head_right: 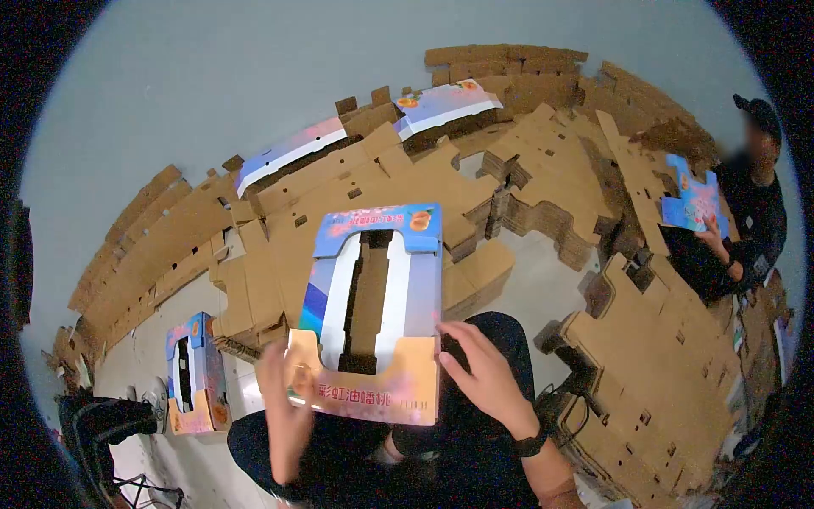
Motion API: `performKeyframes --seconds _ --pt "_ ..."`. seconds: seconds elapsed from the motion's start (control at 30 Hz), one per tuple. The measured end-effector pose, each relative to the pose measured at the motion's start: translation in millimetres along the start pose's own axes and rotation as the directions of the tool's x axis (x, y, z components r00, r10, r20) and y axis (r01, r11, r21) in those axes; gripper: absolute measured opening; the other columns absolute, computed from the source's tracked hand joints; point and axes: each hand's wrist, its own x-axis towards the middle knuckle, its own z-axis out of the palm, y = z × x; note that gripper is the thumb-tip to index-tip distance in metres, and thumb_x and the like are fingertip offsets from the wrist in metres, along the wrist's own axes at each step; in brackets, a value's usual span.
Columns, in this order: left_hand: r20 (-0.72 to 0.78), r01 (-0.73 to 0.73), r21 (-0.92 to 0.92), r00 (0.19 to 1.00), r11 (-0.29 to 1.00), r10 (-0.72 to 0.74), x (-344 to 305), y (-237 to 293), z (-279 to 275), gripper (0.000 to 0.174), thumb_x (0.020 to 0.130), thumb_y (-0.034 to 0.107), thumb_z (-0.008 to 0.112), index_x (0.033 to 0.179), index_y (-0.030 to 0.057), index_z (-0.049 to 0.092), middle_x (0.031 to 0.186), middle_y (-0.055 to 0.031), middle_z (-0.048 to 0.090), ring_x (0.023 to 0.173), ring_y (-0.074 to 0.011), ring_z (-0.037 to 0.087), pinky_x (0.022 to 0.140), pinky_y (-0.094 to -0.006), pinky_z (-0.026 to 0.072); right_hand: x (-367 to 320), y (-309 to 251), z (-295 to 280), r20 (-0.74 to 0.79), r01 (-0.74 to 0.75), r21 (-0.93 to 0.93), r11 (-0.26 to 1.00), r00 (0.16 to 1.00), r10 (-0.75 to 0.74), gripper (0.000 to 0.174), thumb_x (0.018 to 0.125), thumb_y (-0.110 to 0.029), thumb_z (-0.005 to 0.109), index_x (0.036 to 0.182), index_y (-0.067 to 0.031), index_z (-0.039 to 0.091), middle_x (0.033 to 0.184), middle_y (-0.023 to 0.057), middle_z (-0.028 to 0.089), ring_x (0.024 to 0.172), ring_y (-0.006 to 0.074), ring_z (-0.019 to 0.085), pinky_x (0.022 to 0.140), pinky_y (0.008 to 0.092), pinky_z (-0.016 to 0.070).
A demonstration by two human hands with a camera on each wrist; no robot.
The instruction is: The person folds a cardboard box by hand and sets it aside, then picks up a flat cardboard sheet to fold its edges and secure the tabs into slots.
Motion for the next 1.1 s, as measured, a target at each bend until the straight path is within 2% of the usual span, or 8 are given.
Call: performKeyframes --seconds 0.07,0.13,0.27,0.5,0.67,0.77,0.93,1.1 --pt "-0.052 -0.040 0.139 0.998 0.989 0.047 14.1 -51.6 8.1 0.039 0.088 0.015 0.055 0.122 -0.0003 0.045 0.131 -0.0232 0.039 0.121 -0.0329 0.041 0.099 -0.0393 0.0340 -0.5 4.6 14.1 -0.002 0.024 -0.070 0.997 1.000 -0.024 0.036 0.089 -0.017 0.054 0.122 -0.0038 0.048 0.112 0.0138 0.051 0.102 0.0272 0.053 0.090 0.0326 0.0417" --pt "0.213 0.189 -0.419 0.971 0.888 -0.106 16.5 -85.0 22.7 0.042 0.089 0.022 0.055 0.123 0.0004 0.045 0.128 -0.0221 0.043 0.118 -0.0260 0.045 0.096 -0.0346 0.0367 -2.1 -2.8 24.1 -0.017 -0.051 -0.070 0.996 0.999 0.050 0.034 0.088 -0.017 0.055 0.119 -0.0035 0.049 0.102 0.0124 0.051 0.094 0.0252 0.055 0.084 0.0331 0.0441" --pt "0.264 0.308 -0.242 0.933 0.920 -0.244 7.7 -79.9 10.1 0.046 0.084 0.024 0.060 0.121 0.0024 0.045 0.101 -0.0216 0.061 0.093 -0.0326 0.061 0.082 -0.0347 0.0457 -4.0 -8.7 34.4 -0.067 -0.041 -0.204 0.978 0.997 0.028 0.026 0.087 -0.016 0.056 0.109 -0.0026 0.053 0.088 0.0101 0.048 0.081 0.0216 0.054 0.072 0.0313 0.0442" --pt "0.397 0.415 -0.234 0.866 0.879 -0.303 -49.5 -64.8 -34.3 0.053 0.074 0.001 0.063 0.124 0.0073 0.047 0.057 -0.0037 0.047 0.049 -0.0078 0.045 0.049 -0.0211 0.0374 -15.2 21.1 28.2 0.104 -0.094 0.179 0.979 0.992 0.076 0.019 0.088 -0.015 0.057 0.079 0.0024 0.059 0.072 0.0043 0.036 0.064 0.0131 0.040 0.056 0.0258 0.0335" --pt "0.151 0.251 -0.254 0.964 0.934 -0.218 -95.5 -62.3 -17.1 0.014 0.074 0.009 0.061 0.086 0.0005 0.061 0.063 -0.0037 0.040 0.055 -0.0106 0.041 0.050 -0.0251 0.0332 -34.4 24.2 27.0 0.318 -0.272 0.454 0.849 0.939 0.130 0.023 0.088 -0.017 0.057 0.077 0.0040 0.058 0.074 0.0020 0.036 0.070 0.0110 0.039 0.059 0.0243 0.0333" --pt "0.055 0.359 -0.642 0.903 0.678 -0.426 -118.7 -69.7 7.6 0.032 0.079 0.020 0.054 0.060 -0.0016 0.041 0.072 -0.0041 0.034 0.066 -0.0130 0.034 0.056 -0.0259 0.0241 -37.0 24.1 16.0 0.426 -0.305 0.476 0.825 0.900 0.087 0.022 0.088 -0.018 0.058 0.077 0.0019 0.060 0.075 0.0022 0.038 0.072 0.0122 0.040 0.064 0.0244 0.0339" --pt "0.132 0.365 -0.699 0.911 0.615 -0.390 -128.6 -72.3 12.3 0.038 0.079 0.025 0.052 0.055 -0.0008 0.039 0.072 -0.0031 0.033 0.066 -0.0129 0.033 0.057 -0.0262 0.0247 -23.7 36.0 -14.4 0.704 -0.190 0.432 0.881 0.682 -0.198 0.018 0.086 -0.019 0.061 0.082 -0.0021 0.064 0.078 0.0013 0.042 0.077 0.0147 0.040 0.073 0.0275 0.0339" --pt "0.246 0.298 -0.951 0.885 0.078 -0.394 -126.2 -57.3 4.4 0.041 0.081 0.031 0.043 0.054 0.0001 0.038 0.076 -0.0071 0.038 0.070 -0.0164 0.036 0.064 -0.0270 0.0302 -26.0 33.5 -15.4 0.700 -0.364 0.520 0.772 0.700 -0.142 0.033 0.089 -0.026 0.053 0.069 -0.0002 0.057 0.083 0.0041 0.045 0.082 0.0159 0.043 0.076 0.0285 0.0334"
